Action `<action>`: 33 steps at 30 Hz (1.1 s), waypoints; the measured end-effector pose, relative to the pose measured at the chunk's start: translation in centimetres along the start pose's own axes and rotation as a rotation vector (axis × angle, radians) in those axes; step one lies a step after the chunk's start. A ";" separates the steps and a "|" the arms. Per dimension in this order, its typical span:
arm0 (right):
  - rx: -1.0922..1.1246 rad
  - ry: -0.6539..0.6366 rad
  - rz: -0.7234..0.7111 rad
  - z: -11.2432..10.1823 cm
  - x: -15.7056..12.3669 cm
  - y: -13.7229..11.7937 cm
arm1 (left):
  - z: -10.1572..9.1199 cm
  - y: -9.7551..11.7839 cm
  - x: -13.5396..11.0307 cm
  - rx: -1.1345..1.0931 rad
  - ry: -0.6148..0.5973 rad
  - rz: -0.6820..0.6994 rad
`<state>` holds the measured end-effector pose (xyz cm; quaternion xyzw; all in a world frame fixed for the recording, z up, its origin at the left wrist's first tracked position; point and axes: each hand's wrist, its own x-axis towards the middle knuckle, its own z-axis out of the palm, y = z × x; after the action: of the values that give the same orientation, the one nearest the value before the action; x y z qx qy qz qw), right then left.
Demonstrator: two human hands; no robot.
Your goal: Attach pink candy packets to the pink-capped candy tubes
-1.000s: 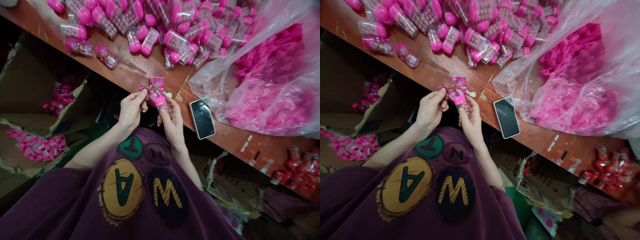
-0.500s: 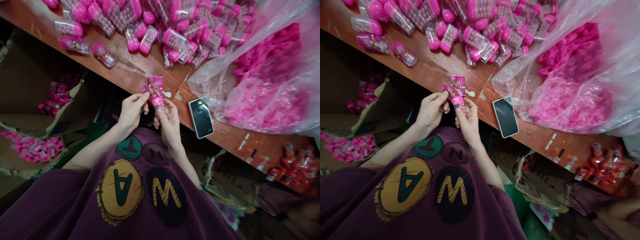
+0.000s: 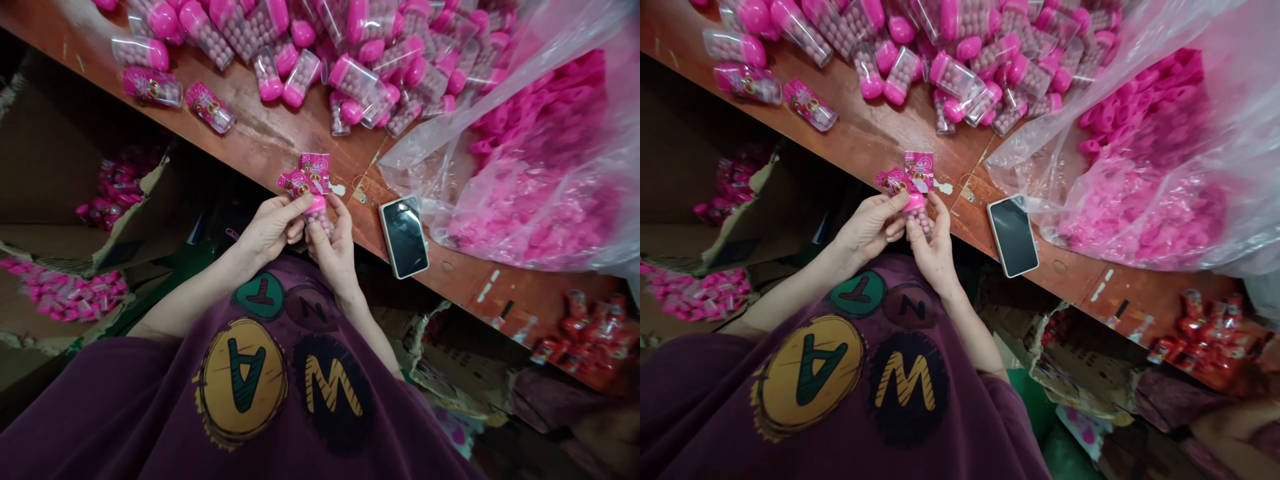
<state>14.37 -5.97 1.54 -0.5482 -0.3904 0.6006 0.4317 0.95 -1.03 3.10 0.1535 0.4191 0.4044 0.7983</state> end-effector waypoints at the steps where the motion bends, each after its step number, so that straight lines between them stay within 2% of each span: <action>1: -0.066 0.008 -0.057 -0.1 0.0 0.3 | -0.1 0.0 0.0 0.003 -0.022 -0.033; 4: -0.261 0.018 -0.211 -0.3 0.0 1.0 | -0.2 -0.2 0.0 -0.006 -0.064 -0.076; 6: -0.326 0.017 -0.243 -0.4 0.0 1.0 | -0.3 -0.3 0.0 -0.003 -0.081 -0.090; 9: -0.271 0.003 -0.185 -0.6 -0.1 0.2 | -0.4 -0.2 -0.1 0.035 -0.088 -0.096; 14: -0.139 -0.125 0.009 -1.0 -0.2 -1.3 | -0.5 0.0 -0.3 0.073 -0.155 -0.098; 19: -0.156 -0.105 -0.002 -1.2 0.2 -1.3 | -0.7 0.1 -0.4 0.082 -0.189 -0.134; 27: -0.021 -0.145 -0.026 -1.7 0.4 -0.6 | -0.6 0.0 -0.5 0.142 -0.093 -0.040; 33: 0.059 -0.173 0.019 -1.5 1.2 0.7 | -0.5 0.0 -0.6 0.181 -0.112 -0.077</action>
<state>15.77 -5.04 0.32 -0.4848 -0.4031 0.6611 0.4067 0.37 -1.57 3.16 0.2309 0.4141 0.3247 0.8184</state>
